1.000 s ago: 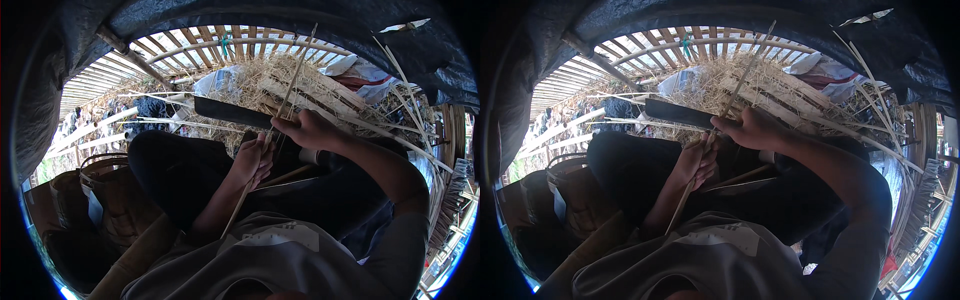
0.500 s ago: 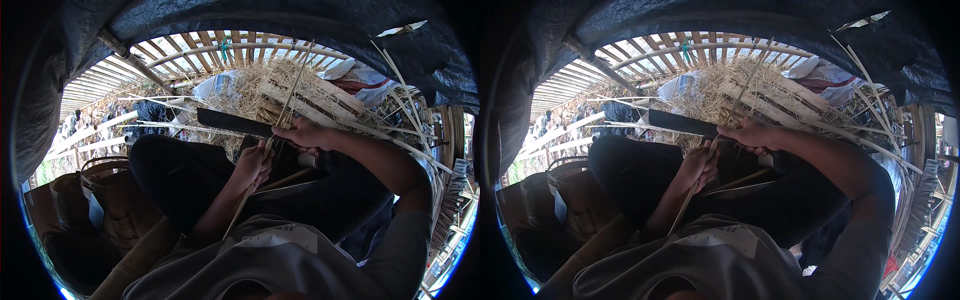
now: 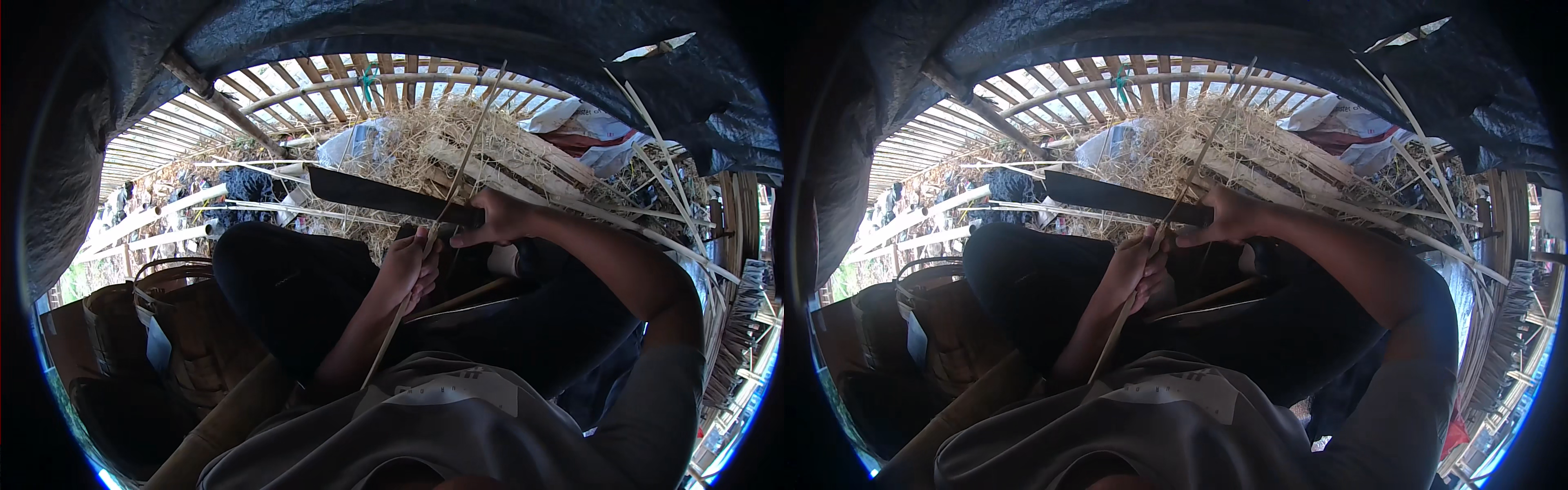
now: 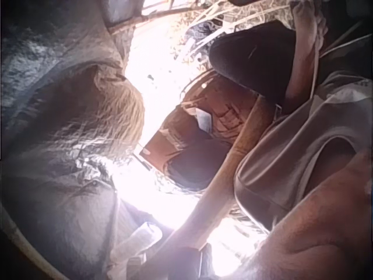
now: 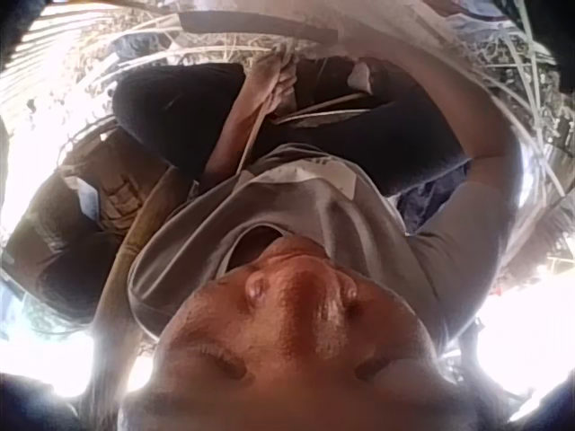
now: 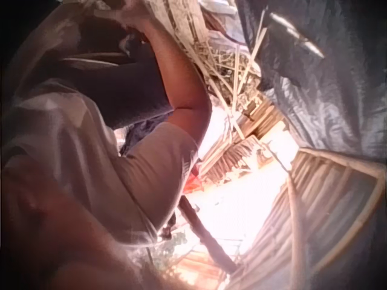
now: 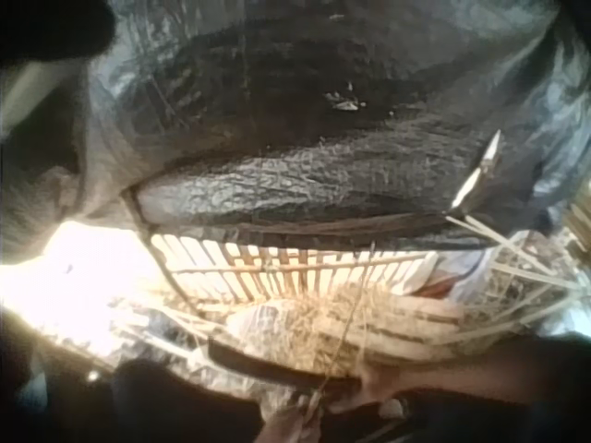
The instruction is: The person shaves thin bamboo strips using a large knife while sitting. They hold the strip in one hand and draw the blade along it to remove shavings, thinning the material for further use.
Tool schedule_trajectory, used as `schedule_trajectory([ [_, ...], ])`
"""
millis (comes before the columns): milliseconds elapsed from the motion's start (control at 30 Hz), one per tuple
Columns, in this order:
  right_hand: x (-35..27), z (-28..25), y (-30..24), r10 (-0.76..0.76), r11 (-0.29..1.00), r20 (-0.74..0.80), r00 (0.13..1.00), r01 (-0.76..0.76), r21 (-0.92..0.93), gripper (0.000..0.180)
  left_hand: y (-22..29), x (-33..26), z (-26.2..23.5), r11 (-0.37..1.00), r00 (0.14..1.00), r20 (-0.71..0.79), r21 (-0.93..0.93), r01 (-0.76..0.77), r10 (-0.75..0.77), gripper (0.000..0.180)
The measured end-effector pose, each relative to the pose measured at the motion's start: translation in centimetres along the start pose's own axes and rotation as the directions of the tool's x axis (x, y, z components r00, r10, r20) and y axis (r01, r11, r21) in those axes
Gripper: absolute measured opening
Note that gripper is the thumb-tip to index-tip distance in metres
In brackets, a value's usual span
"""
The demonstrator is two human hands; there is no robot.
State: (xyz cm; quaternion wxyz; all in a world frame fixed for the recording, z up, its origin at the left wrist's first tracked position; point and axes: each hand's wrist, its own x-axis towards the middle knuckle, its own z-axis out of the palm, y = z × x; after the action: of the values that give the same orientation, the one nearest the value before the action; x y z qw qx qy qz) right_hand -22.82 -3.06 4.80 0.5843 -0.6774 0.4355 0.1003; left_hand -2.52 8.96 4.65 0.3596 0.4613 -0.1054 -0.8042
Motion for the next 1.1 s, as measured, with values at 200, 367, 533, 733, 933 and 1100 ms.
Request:
schedule_trajectory([
  [200,-1.0,-0.2,-1.9,-0.145,0.909,-0.383,0.912,-0.03,-0.416,0.046,0.4,-0.3,0.0,1.0,1.0,0.002,-0.024,-0.017,0.017,0.039],
  [367,-2.7,1.6,-2.8,-0.264,0.812,-0.506,0.821,-0.094,-0.577,0.034,0.2,-0.2,-0.2,1.0,1.0,0.014,-0.013,-0.003,0.003,0.038],
  [533,-3.2,2.9,-2.9,-0.252,0.81,-0.459,0.852,-0.074,-0.582,0.033,0.0,-0.5,0.4,0.999,1.0,-0.006,0.034,0.019,-0.018,0.038],
  [733,-3.0,2.3,-3.5,-0.223,0.803,-0.33,0.917,-0.02,-0.596,0.039,0.2,-0.6,0.5,1.0,1.0,-0.004,0.022,0.015,-0.015,0.038],
  [933,-1.9,1.1,-5.4,0.097,0.931,-0.309,0.946,-0.196,-0.309,0.07,0.3,-0.3,0.5,0.998,0.997,-0.08,0.064,0.007,-0.001,0.041],
  [1100,0.1,1.8,-3.0,0.096,0.925,-0.381,0.92,-0.224,-0.308,0.074,-0.4,0.2,0.1,0.998,0.998,-0.067,0.063,0.001,0.003,0.044],
])
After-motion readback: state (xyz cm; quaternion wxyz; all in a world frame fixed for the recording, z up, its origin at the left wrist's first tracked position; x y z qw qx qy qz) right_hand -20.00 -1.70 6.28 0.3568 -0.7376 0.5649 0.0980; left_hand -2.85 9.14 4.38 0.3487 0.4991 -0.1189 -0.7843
